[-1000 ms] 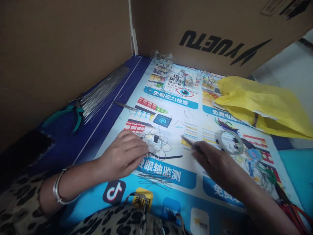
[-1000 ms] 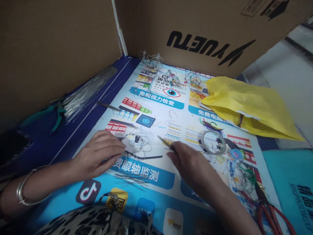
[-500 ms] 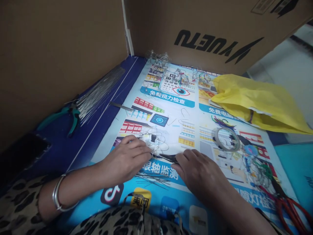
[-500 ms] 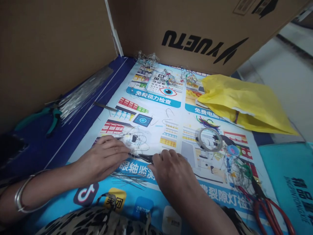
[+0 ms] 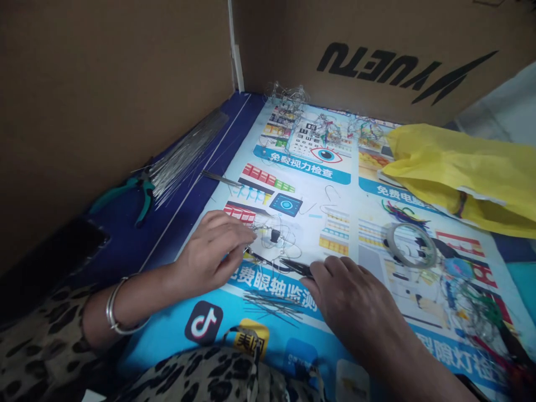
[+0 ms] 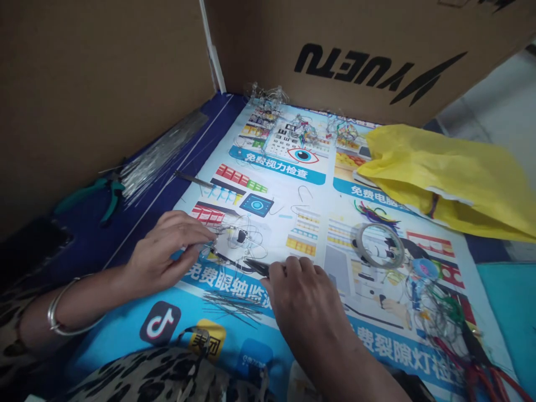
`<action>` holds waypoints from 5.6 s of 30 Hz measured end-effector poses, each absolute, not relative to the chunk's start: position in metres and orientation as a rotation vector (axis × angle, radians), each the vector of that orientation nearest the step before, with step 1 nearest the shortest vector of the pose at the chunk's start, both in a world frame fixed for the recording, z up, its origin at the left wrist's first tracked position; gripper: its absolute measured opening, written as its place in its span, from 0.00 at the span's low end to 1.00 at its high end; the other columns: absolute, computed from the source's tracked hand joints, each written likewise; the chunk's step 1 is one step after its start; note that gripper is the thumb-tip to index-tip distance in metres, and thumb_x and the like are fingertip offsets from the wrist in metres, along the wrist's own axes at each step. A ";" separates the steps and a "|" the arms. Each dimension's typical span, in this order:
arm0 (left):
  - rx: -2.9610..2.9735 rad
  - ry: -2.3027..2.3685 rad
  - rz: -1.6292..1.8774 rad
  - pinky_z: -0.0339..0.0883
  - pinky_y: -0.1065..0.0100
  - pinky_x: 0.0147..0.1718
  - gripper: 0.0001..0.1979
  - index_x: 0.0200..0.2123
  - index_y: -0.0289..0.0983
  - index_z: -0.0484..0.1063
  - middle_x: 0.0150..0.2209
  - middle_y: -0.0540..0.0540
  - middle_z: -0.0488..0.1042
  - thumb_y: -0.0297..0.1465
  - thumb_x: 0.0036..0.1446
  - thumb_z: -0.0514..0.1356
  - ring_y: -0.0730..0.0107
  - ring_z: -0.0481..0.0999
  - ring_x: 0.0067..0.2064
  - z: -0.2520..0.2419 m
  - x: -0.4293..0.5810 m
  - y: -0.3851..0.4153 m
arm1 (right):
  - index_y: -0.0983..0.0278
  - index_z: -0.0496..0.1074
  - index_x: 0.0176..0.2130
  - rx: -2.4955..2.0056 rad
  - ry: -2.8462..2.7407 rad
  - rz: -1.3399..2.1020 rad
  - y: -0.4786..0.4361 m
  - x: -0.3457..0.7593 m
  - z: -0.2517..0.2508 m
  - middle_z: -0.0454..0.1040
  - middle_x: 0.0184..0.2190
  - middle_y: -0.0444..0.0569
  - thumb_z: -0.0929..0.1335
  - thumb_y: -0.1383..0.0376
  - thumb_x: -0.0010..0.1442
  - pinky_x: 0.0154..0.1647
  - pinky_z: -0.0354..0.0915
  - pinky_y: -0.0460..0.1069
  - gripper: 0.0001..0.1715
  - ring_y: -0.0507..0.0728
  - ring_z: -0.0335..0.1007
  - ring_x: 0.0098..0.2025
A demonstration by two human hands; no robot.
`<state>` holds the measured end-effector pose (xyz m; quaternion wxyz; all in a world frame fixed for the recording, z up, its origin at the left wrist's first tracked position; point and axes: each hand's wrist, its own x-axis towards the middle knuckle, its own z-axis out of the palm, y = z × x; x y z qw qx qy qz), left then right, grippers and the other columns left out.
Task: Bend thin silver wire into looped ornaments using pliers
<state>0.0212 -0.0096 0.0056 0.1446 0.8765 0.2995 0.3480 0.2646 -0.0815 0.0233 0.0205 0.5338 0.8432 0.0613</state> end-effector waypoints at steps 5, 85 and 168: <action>2.548 0.822 0.935 0.62 0.61 0.41 0.13 0.42 0.37 0.67 0.37 0.46 0.76 0.19 0.54 0.54 0.66 0.72 0.40 0.002 0.022 -0.012 | 0.63 0.66 0.31 1.653 2.605 0.193 -0.081 0.264 0.024 0.66 0.26 0.49 0.64 0.61 0.60 0.27 0.53 0.49 0.09 0.57 0.63 0.29; 2.306 1.199 0.448 0.55 0.76 0.18 0.03 0.32 0.38 0.70 0.20 0.55 0.70 0.28 0.53 0.57 0.78 0.66 0.21 0.008 0.065 -0.019 | 0.63 0.66 0.29 1.841 2.593 0.144 -0.083 0.260 0.011 0.69 0.25 0.47 0.68 0.67 0.55 0.25 0.45 0.49 0.04 0.55 0.63 0.27; 1.842 1.234 0.413 0.51 0.77 0.18 0.02 0.29 0.38 0.63 0.19 0.56 0.63 0.28 0.48 0.55 0.80 0.59 0.19 -0.004 0.066 -0.015 | 0.65 0.71 0.34 2.250 2.241 -0.275 -0.099 0.227 0.022 0.71 0.30 0.51 0.63 0.62 0.60 0.30 0.58 0.50 0.10 0.58 0.68 0.33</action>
